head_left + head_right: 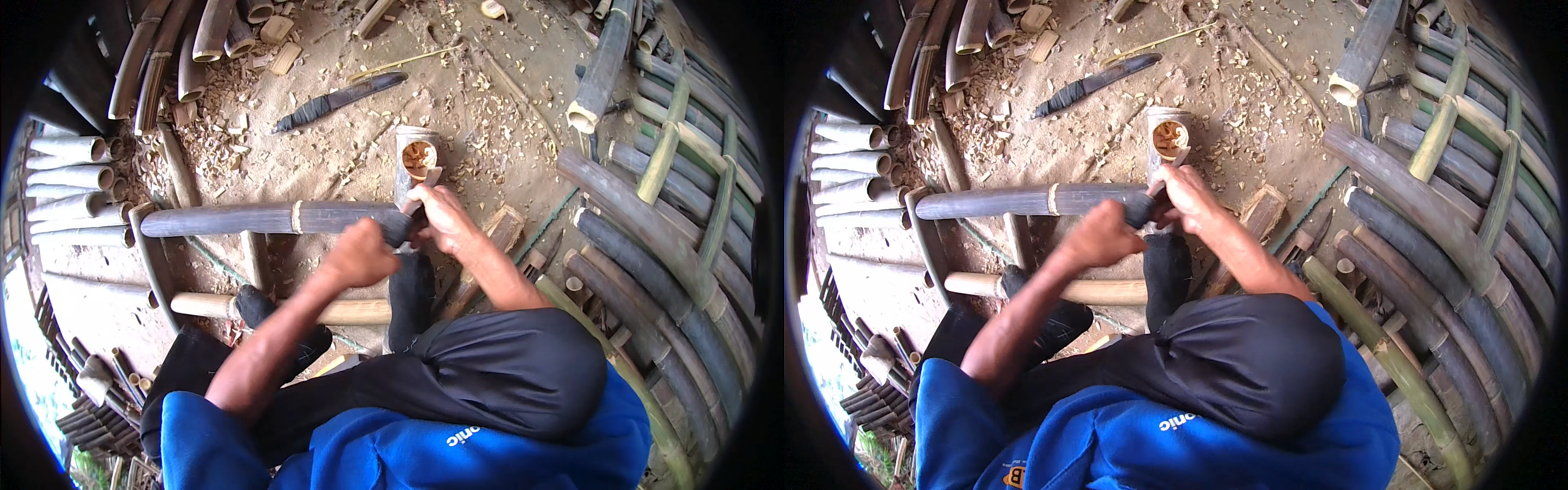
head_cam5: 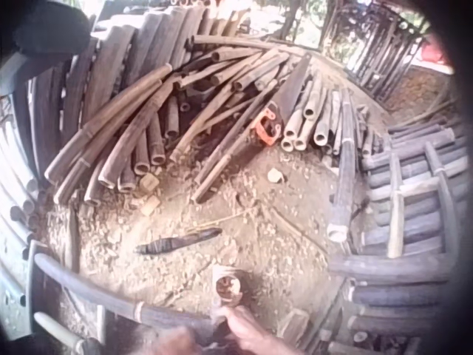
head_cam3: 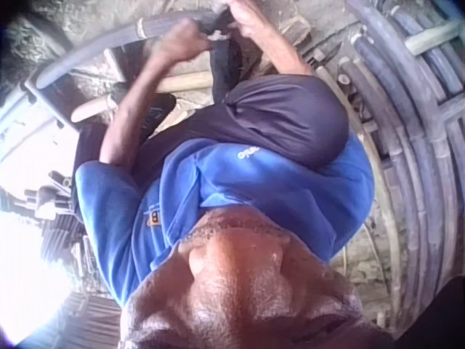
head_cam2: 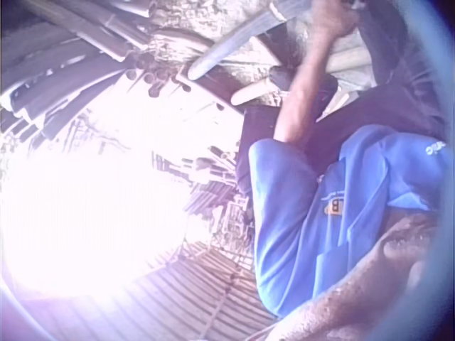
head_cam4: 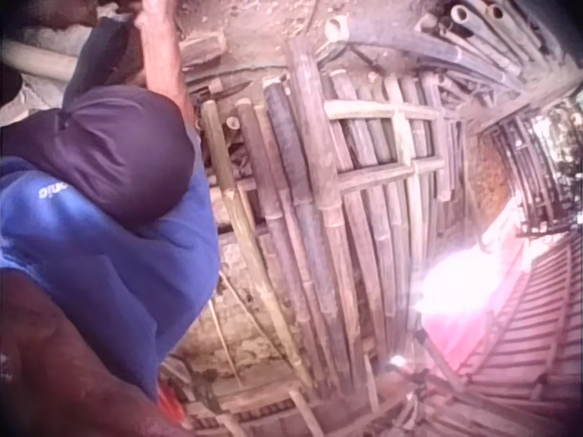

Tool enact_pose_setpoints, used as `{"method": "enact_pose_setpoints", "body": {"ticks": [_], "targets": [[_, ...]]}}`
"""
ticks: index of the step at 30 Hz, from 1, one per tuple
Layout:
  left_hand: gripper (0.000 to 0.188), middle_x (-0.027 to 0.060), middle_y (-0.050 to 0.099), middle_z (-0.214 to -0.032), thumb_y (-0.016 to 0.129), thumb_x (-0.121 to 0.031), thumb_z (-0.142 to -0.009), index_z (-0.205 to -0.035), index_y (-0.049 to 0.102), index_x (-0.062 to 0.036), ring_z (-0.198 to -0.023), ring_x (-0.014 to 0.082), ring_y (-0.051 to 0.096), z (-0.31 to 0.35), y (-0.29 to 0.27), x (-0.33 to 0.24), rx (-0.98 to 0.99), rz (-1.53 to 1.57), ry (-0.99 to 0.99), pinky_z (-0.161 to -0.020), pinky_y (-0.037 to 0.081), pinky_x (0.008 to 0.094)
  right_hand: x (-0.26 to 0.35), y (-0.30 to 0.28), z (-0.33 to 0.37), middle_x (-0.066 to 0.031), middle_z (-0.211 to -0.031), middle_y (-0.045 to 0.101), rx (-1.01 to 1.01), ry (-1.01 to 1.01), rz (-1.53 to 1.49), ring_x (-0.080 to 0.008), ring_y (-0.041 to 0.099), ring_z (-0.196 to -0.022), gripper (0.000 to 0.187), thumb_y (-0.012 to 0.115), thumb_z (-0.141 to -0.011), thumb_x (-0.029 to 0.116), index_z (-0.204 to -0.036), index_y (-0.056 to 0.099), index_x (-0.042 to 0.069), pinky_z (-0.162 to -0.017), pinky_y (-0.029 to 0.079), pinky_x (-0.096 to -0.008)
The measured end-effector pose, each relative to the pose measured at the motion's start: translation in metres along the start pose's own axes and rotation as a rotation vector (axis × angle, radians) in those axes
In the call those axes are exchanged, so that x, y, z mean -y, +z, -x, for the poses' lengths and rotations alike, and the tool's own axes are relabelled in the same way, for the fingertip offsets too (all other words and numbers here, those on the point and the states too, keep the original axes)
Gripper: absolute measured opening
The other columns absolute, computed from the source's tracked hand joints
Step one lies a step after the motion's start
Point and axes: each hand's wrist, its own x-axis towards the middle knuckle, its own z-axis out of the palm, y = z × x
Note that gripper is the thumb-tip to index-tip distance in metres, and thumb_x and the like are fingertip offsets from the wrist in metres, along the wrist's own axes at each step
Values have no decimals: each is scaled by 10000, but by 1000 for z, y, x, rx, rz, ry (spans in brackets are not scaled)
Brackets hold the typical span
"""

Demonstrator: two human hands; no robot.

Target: The person constructs a bamboo frame, using a curved blade to shave wood from bamboo poles, inserting them into pre-drilled holes, and hammering a small piece of wood into a joint by hand.

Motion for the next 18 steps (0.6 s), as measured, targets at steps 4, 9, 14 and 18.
{"method": "enact_pose_setpoints", "body": {"ticks": [4,9,14,18], "targets": [[518,328,645,-894,787,-358,-797,-752,615,129,-882,396,697,6,54,-49,7,451,-201,-774,550,484,-2,-26,-12,-68,-629,617,-107,-185,447,-183,558,-623,400,540,-872,361,-686,674,32,-615,444,-348],[530,281,691,-945,806,-381,-785,-975,631,81,-931,371,706,24,61,-36,-114,486,-13,-804,540,465,-12,-20,12,-91,-591,567,-257,-308,430,-222,536,-560,431,519,-885,340,-630,632,12,-542,425,-377],[499,201,721,-881,858,-360,-686,-994,682,-10,-818,306,719,7,8,22,-183,241,-230,-789,565,446,-3,22,-24,-108,-790,656,-6,-167,93,-228,651,-669,330,562,-958,311,-833,651,18,-485,547,-402],[317,159,727,-830,762,-197,-718,-999,728,-57,-756,278,726,-22,-70,25,-235,-217,-129,-695,574,427,-5,45,-38,-144,-968,668,117,-251,-463,-273,676,-865,244,543,-1002,239,-1010,624,9,-759,604,-495]]}}
